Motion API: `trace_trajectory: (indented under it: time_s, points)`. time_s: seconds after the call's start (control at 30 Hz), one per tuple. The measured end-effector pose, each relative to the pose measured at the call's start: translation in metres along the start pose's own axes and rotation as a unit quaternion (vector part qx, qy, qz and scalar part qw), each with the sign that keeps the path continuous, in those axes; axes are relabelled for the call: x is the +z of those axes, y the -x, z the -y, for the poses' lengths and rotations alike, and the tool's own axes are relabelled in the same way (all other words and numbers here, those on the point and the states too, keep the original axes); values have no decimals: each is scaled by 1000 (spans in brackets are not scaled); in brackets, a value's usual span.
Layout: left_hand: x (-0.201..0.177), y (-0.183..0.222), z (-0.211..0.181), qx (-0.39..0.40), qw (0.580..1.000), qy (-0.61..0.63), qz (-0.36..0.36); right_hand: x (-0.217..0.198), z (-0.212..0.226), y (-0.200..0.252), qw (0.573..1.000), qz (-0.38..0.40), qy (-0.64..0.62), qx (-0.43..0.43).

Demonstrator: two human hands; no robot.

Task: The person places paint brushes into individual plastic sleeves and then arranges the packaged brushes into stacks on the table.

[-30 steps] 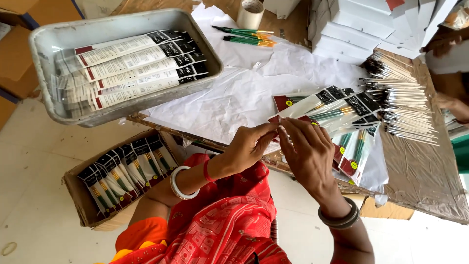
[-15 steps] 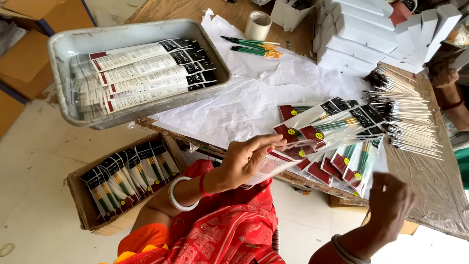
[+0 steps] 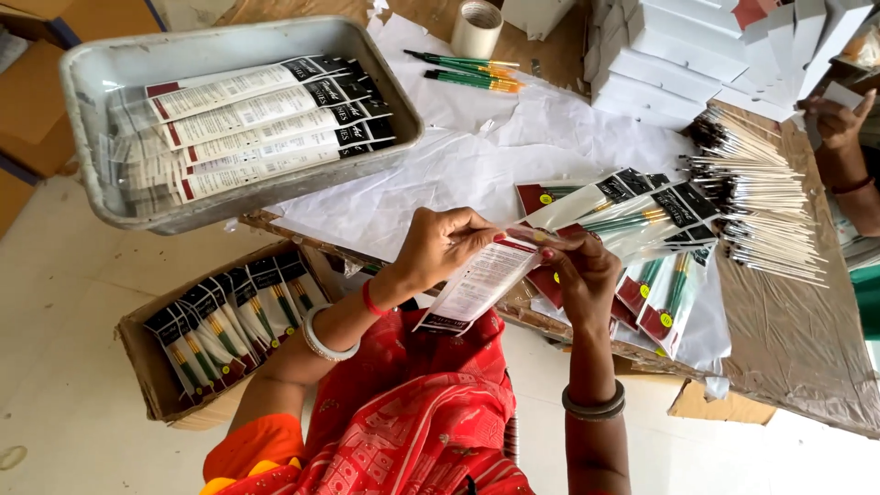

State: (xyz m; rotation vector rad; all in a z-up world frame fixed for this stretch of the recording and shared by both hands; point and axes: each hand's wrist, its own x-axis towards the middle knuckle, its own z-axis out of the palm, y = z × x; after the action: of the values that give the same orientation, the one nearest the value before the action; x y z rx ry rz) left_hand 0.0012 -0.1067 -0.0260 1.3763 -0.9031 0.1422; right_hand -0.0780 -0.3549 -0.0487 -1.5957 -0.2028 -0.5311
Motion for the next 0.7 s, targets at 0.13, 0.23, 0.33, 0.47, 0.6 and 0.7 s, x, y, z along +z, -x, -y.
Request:
trace_trajectory:
  time_s: [0.13,0.23,0.33,0.47,0.6,0.7]
  points:
    - [-23,-23,13,31,993,-88,74,0,-2,-29,996,84,-31,-31]
    - [-39,-37,22,79,984,-74,142,-8,-13,-44,990,131,-38,-30]
    - [-47,-45,34,86,977,-63,183,-14,-17,-57,985,163,5,-47]
    - [-50,-51,45,50,980,-65,181,-6,-12,-61,981,173,53,-68]
    - [-43,-50,46,-17,986,-74,148,3,-16,-54,981,125,143,-51]
    - [-42,-41,31,-60,989,-48,123,34,32,-44,992,72,97,-20]
